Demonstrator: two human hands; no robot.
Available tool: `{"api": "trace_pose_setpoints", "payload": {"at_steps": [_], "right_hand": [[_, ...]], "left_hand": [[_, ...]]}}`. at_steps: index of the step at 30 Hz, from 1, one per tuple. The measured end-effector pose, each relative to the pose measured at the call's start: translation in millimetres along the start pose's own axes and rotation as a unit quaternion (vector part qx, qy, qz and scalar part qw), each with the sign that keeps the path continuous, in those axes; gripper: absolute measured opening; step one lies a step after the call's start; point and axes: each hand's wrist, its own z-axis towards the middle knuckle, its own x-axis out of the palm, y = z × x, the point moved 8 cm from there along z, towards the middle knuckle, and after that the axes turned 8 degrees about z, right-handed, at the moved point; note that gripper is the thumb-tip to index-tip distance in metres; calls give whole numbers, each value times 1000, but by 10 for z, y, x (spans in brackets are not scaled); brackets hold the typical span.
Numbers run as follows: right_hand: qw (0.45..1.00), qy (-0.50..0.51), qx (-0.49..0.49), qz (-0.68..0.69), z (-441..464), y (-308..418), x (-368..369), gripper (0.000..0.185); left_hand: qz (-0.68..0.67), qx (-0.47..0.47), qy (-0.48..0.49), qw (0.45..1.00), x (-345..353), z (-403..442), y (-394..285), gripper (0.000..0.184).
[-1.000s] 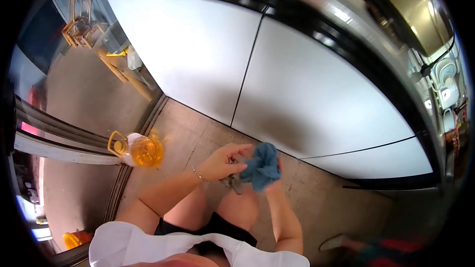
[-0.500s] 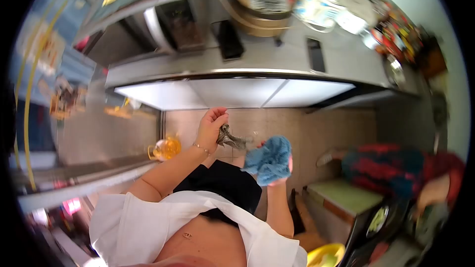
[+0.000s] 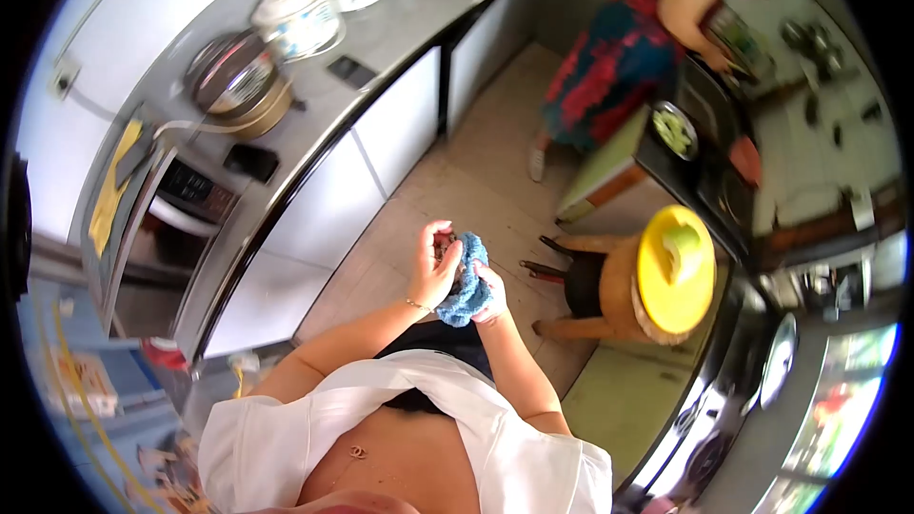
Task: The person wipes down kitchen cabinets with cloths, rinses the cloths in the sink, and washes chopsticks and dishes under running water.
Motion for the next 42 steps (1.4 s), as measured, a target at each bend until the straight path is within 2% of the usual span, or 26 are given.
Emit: {"api": "trace_pose_setpoints", "payload": {"at_steps": [2, 3, 4, 6, 7, 10, 11, 12, 16, 17, 20, 22, 26, 29, 38, 42], "right_hand": [[996, -30, -82, 1, -161, 227, -12, 36], [994, -24, -99, 25, -260, 366, -51, 35], [986, -64, -153, 12, -362, 515, -27, 38], [981, -14, -192, -7, -561, 837, 89, 41], [973, -38, -226, 7, -661, 983, 116, 44], [956, -20, -291, 5, -854, 1492, 24, 47], [953, -15, -301, 12, -905, 1619, 11, 47], [951, -10, -309, 20, -933, 1745, 4, 48], [945, -21, -327, 16, -876, 2152, 24, 48], [952, -3, -307, 15, -803, 2219, 64, 47], [972, 0, -237, 1, -530, 2345, 114, 48], [972, -22, -230, -31, -321, 2411, 103, 51], [965, -47, -223, -130, 205, 2531, 271, 55], [961, -49, -210, -173, 717, 2595, 407, 52], [951, -14, -272, -149, 2341, 2933, 959, 46], [934, -42, -326, -143, 2743, 3143, 1116, 43]], "left_hand": [[128, 105, 28, 986, 210, 13, -218, 34], [128, 125, 62, 982, 377, 6, -278, 38], [170, 152, 91, 969, 516, 2, -429, 41], [280, 278, 88, 915, 785, -28, -681, 51], [261, 265, 121, 920, 942, 3, -626, 54], [203, 194, 218, 935, 1433, 36, -217, 67], [88, 17, 291, 953, 1632, 39, 125, 68], [-28, -164, 348, 923, 1841, -40, 319, 69], [79, -349, 428, 830, 2078, -84, 319, 58], [67, -371, 427, 822, 2121, -80, 517, 58], [-119, -480, 457, 739, 2223, -75, 492, 59], [-195, -499, 423, 731, 2222, 97, 517, 54], [-243, -498, 373, 744, 2153, 616, 700, 49], [-264, -491, 354, 751, 2073, 1144, 770, 47], [-207, -495, 379, 754, 1827, 2981, 992, 42], [-182, -527, 406, 724, 1878, 3552, 1096, 41]]}}
